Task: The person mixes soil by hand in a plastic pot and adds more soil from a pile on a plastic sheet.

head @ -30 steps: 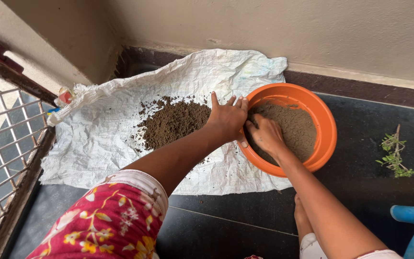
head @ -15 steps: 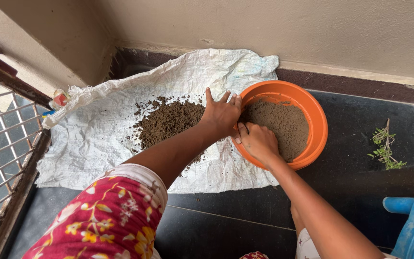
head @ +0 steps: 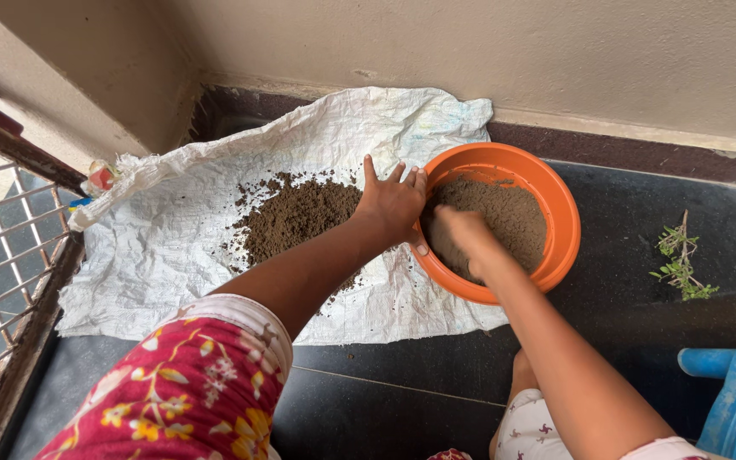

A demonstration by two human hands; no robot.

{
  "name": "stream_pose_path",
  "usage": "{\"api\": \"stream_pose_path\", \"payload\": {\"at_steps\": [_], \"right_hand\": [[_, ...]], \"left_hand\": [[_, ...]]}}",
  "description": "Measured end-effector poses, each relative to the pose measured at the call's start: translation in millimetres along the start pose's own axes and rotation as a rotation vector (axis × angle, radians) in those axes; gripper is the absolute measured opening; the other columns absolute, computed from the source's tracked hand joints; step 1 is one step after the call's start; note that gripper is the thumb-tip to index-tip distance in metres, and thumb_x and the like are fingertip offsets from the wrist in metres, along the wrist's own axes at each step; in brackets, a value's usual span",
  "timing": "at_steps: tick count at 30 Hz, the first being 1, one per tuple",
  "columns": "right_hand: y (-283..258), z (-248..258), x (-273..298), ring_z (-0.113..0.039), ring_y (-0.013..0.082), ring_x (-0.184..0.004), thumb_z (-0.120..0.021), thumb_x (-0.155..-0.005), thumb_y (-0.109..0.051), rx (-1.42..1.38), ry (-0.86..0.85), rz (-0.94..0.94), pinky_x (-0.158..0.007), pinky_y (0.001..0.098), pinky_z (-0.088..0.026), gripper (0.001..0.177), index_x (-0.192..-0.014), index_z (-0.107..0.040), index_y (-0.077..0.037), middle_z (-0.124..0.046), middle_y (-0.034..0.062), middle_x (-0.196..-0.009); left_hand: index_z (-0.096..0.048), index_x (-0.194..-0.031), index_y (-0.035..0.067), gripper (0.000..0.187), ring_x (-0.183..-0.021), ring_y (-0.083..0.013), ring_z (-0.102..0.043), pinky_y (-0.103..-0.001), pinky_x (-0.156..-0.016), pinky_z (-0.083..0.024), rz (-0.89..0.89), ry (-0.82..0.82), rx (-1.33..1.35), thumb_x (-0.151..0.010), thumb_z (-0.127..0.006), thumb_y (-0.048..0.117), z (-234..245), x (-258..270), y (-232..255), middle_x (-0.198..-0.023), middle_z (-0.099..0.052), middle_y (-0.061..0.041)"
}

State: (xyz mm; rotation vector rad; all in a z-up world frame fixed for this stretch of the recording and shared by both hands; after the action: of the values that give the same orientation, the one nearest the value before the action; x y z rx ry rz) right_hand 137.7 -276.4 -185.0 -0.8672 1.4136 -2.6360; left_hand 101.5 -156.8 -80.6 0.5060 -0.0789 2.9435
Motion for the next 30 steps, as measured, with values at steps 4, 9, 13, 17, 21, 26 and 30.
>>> {"api": "stream_pose_path", "payload": {"at_steps": [4,9,13,17,21,26,30], "right_hand": [[18.5,19.1,-5.0,-0.065,0.0157,-0.068,-0.054,-0.099,-0.041,-0.759,-0.014,-0.336,-0.051,0.0294,-0.051,0.031,-0.101,-0.065,-0.011,-0.068,0.0069,-0.086],[19.5,47.8,-9.9,-0.059,0.0165,-0.061,-0.051,-0.1,-0.039,-1.191,0.005,-0.328,-0.045,0.0257,-0.044,0.03,-0.1,-0.062,-0.011,-0.066,0.0068,-0.082],[-1.2,37.4,-15.8,-0.058,0.015,-0.06,-0.05,-0.102,-0.036,-1.288,-0.016,-0.292,-0.045,0.0252,-0.044,0.029,-0.098,-0.062,-0.009,-0.064,0.0078,-0.08],[-80.5,-21.6,-12.2,-0.054,0.0168,-0.056,-0.051,-0.103,-0.031,-1.347,-0.401,-0.151,-0.043,0.029,-0.043,0.024,-0.091,-0.06,-0.012,-0.06,0.003,-0.075],[-147.5,-60.5,25.1,-0.052,0.0196,-0.058,-0.045,-0.098,-0.046,-1.312,-0.28,-0.268,-0.042,0.0294,-0.039,0.041,-0.09,-0.059,-0.009,-0.062,0.0101,-0.078],[-225.0,-92.4,27.2,-0.052,0.0223,-0.059,-0.064,-0.093,-0.055,-1.09,-0.326,-0.081,-0.043,0.0311,-0.04,0.049,-0.088,-0.057,-0.007,-0.062,0.0111,-0.079],[-255.9,-145.1,0.6,-0.06,0.0262,-0.064,-0.069,-0.092,-0.035,-0.924,-0.561,0.008,-0.046,0.0343,-0.047,0.029,-0.096,-0.064,-0.007,-0.07,0.0158,-0.088]], "left_hand": [[-0.005,-0.159,0.0,0.141,-0.151,-0.0297,-0.03,-0.074,-0.117,-0.018,-0.022,-0.001,0.084,-0.065,-0.084,0.069,-7.7,0.3,-3.7,-0.168,-0.019,-0.012],[-0.005,-0.162,0.011,0.115,-0.145,-0.0328,-0.039,-0.075,-0.115,-0.021,0.021,-0.051,0.385,-0.08,-0.066,0.064,-45.1,-19.5,-22.6,-0.171,-0.014,-0.008],[-0.008,-0.167,0.001,0.099,-0.144,-0.0447,-0.045,-0.059,-0.123,-0.037,0.037,0.053,0.909,-0.106,-0.034,0.075,-66.9,-53.3,-38.5,-0.158,-0.038,-0.032],[-0.026,-0.162,0.005,0.093,-0.144,-0.0433,-0.045,-0.059,-0.119,-0.038,0.115,0.168,1.263,-0.104,-0.02,0.077,-41.5,-35.4,-74.4,-0.163,-0.039,-0.029],[-0.016,-0.161,0.02,0.092,-0.141,-0.0483,-0.042,-0.069,-0.108,-0.04,0.334,0.097,1.888,-0.089,-0.01,0.077,-18.1,18.5,-100.7,-0.165,-0.023,-0.018],[-0.025,-0.159,0.019,0.092,-0.134,-0.0501,-0.05,-0.069,-0.1,-0.051,0.31,0.226,2.129,-0.09,-0.009,0.078,0.2,55.8,-136.0,-0.154,-0.042,-0.021],[-0.038,-0.151,0.016,0.095,-0.127,-0.0477,-0.056,-0.065,-0.094,-0.055,0.27,0.279,2.234,-0.088,-0.008,0.081,-12.0,68.8,-175.6,-0.145,-0.05,-0.017]]}}
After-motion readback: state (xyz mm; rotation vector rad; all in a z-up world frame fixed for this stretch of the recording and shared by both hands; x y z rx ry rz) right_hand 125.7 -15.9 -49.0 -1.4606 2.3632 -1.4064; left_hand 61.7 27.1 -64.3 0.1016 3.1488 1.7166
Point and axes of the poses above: each hand's wrist, its own x-axis away from the middle knuckle, its own z-axis out of the back of the hand, y = z × x, the point moved 10 cm from there along -x, towards the middle knuckle
